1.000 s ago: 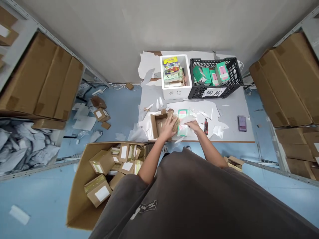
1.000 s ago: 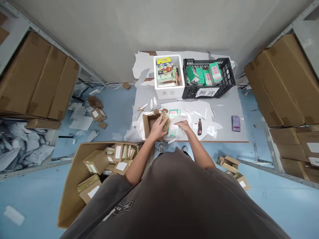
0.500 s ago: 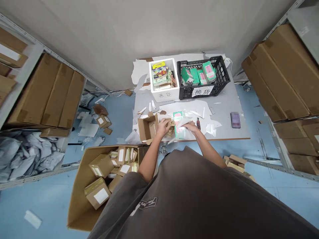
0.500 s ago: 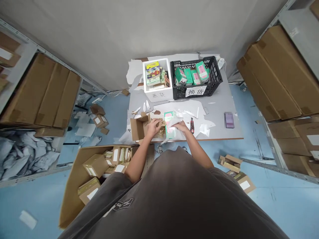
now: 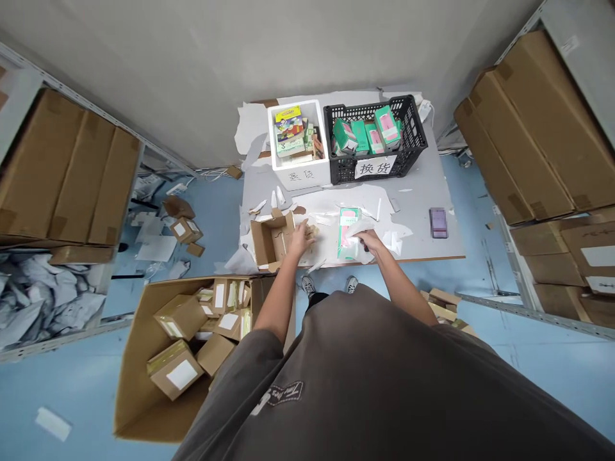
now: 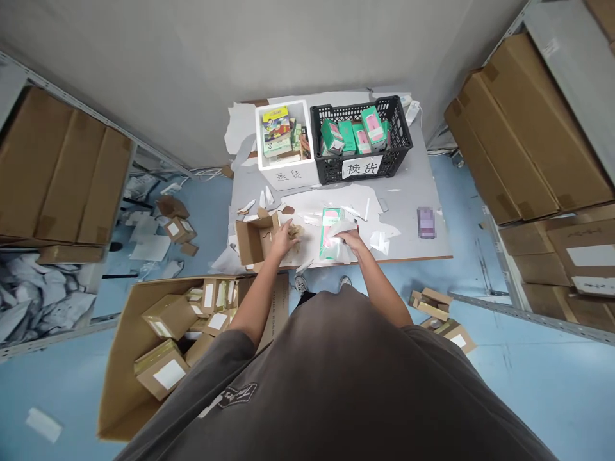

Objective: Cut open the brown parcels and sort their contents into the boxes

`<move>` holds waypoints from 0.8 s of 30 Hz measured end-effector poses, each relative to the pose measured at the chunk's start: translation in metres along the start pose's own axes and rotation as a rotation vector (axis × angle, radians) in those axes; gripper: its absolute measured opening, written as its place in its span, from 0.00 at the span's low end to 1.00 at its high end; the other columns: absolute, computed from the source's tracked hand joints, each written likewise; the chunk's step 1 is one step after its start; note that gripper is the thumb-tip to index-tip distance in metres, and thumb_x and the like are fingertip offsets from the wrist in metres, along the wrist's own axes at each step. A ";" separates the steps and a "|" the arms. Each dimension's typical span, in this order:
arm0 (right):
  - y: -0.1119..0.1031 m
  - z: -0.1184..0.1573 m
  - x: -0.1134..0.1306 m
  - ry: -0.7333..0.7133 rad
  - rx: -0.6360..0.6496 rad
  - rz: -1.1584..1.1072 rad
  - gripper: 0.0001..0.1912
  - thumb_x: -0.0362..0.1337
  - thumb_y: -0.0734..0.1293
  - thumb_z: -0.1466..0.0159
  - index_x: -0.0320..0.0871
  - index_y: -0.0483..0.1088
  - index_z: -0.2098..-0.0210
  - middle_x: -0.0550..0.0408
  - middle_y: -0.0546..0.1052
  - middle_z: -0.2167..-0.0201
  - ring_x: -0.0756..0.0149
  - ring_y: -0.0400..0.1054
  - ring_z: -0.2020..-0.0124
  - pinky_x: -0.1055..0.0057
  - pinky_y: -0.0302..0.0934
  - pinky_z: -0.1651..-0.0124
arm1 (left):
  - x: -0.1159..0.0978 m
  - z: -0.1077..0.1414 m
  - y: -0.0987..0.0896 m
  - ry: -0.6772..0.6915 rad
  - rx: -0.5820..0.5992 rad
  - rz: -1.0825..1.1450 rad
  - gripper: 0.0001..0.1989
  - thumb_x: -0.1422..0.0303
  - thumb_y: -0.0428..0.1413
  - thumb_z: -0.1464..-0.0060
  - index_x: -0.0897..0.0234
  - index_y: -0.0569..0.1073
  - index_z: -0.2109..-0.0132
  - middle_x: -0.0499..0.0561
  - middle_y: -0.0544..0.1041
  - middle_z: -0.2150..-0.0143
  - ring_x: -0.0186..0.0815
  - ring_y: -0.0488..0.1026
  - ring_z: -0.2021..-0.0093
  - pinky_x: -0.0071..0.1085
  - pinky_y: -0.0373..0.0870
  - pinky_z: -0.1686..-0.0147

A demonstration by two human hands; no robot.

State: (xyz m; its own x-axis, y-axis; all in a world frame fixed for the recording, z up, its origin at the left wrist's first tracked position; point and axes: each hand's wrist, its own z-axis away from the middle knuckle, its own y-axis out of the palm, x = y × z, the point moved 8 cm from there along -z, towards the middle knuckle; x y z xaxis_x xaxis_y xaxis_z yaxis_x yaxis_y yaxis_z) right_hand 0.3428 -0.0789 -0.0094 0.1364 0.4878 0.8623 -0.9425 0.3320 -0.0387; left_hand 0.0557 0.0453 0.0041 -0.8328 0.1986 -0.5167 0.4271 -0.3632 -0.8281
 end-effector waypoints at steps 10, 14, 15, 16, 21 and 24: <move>0.010 0.010 -0.021 0.093 -0.003 -0.085 0.28 0.44 0.77 0.56 0.43 0.78 0.56 0.48 0.85 0.56 0.53 0.78 0.53 0.66 0.70 0.57 | -0.013 -0.002 0.007 0.133 -0.025 -0.079 0.26 0.75 0.61 0.40 0.63 0.77 0.36 0.63 0.77 0.34 0.57 0.67 0.29 0.52 0.64 0.27; 0.024 0.005 -0.028 0.129 -0.008 -0.120 0.26 0.43 0.78 0.57 0.43 0.78 0.59 0.51 0.84 0.59 0.55 0.76 0.54 0.68 0.67 0.59 | -0.038 0.012 0.012 0.285 -0.013 0.020 0.31 0.72 0.59 0.37 0.60 0.70 0.27 0.59 0.74 0.30 0.52 0.70 0.31 0.50 0.70 0.30; 0.028 0.003 -0.028 0.130 -0.004 -0.132 0.26 0.43 0.79 0.58 0.43 0.78 0.60 0.52 0.84 0.61 0.56 0.76 0.55 0.69 0.66 0.59 | -0.045 0.016 0.014 0.322 0.011 0.047 0.33 0.71 0.59 0.37 0.60 0.67 0.26 0.59 0.72 0.29 0.51 0.70 0.30 0.49 0.71 0.31; 0.031 0.002 -0.027 0.126 0.001 -0.144 0.26 0.42 0.79 0.58 0.44 0.78 0.59 0.53 0.84 0.61 0.57 0.76 0.56 0.69 0.66 0.59 | -0.052 0.020 0.016 0.359 0.039 0.066 0.36 0.71 0.60 0.37 0.60 0.65 0.24 0.59 0.70 0.27 0.51 0.69 0.29 0.48 0.72 0.32; 0.047 -0.001 -0.020 0.122 0.048 -0.217 0.26 0.45 0.79 0.55 0.45 0.78 0.58 0.56 0.84 0.64 0.58 0.76 0.59 0.70 0.67 0.61 | -0.079 0.040 0.022 0.542 0.090 0.004 0.43 0.76 0.64 0.43 0.54 0.63 0.23 0.57 0.60 0.19 0.54 0.61 0.23 0.51 0.70 0.29; 0.056 -0.005 -0.023 0.153 0.116 -0.259 0.23 0.50 0.77 0.51 0.46 0.77 0.59 0.55 0.84 0.66 0.54 0.78 0.60 0.67 0.70 0.61 | -0.082 0.047 0.028 0.602 0.060 -0.013 0.43 0.78 0.64 0.44 0.57 0.65 0.24 0.59 0.59 0.19 0.56 0.57 0.21 0.56 0.65 0.26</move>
State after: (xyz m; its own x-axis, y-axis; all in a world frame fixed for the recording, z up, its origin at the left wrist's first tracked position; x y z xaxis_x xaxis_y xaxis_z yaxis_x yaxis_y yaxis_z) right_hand 0.2880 -0.0678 -0.0341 0.4124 0.5174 0.7499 -0.8977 0.3708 0.2379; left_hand 0.1189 -0.0240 0.0335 -0.4851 0.6771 -0.5534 0.3827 -0.4046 -0.8306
